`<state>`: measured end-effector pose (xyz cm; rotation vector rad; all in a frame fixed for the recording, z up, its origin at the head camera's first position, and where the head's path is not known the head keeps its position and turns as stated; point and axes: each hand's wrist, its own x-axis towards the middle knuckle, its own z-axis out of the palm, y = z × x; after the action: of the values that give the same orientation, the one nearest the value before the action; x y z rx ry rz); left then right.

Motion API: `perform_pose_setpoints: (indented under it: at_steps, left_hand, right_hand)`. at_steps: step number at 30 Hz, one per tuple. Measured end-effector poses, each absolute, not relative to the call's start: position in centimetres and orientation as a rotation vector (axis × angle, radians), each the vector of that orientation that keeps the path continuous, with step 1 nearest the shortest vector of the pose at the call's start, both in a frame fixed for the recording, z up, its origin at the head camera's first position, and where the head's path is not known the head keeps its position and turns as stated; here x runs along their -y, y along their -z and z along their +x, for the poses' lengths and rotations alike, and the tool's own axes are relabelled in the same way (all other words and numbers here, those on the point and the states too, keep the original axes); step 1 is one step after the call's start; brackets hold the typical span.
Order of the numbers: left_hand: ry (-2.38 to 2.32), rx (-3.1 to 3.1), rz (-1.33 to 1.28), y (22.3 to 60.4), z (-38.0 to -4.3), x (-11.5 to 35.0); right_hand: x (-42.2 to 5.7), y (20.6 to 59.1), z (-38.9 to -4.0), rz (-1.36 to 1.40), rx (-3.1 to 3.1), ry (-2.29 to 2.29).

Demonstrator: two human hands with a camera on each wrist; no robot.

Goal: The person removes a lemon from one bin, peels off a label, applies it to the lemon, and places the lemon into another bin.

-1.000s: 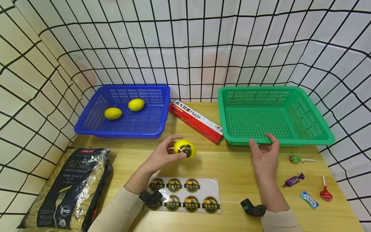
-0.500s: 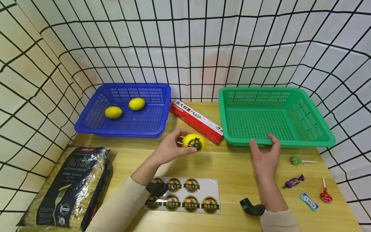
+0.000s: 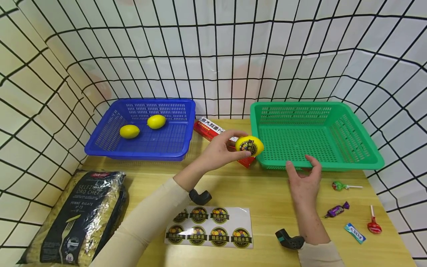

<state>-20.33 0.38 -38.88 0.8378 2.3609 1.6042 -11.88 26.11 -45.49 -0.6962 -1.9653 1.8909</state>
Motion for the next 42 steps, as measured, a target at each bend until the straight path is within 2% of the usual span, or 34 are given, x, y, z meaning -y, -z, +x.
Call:
perform_pose_setpoints:
  at_steps: [13,21,32,42]
  left_hand:
    - [-1.299,-2.513,1.031,38.9,-24.2,-6.1]
    - [-1.103,-2.628,1.051,39.7,-25.8,-8.3]
    - [-0.782,-2.749,1.128,40.6,-26.0,-9.4]
    - [-0.717,-2.742,1.138,40.5,-26.0,-9.5]
  right_hand:
    - [-26.2,45.8,-12.0,-0.713,1.931,-1.900]
    - [-26.2,45.8,-11.9,-0.677,1.948,-1.865]
    - [-26.0,46.3,-11.8,-0.652,1.971,-1.848]
    - [-26.4,46.4,-12.0,-0.633,2.011,-1.814]
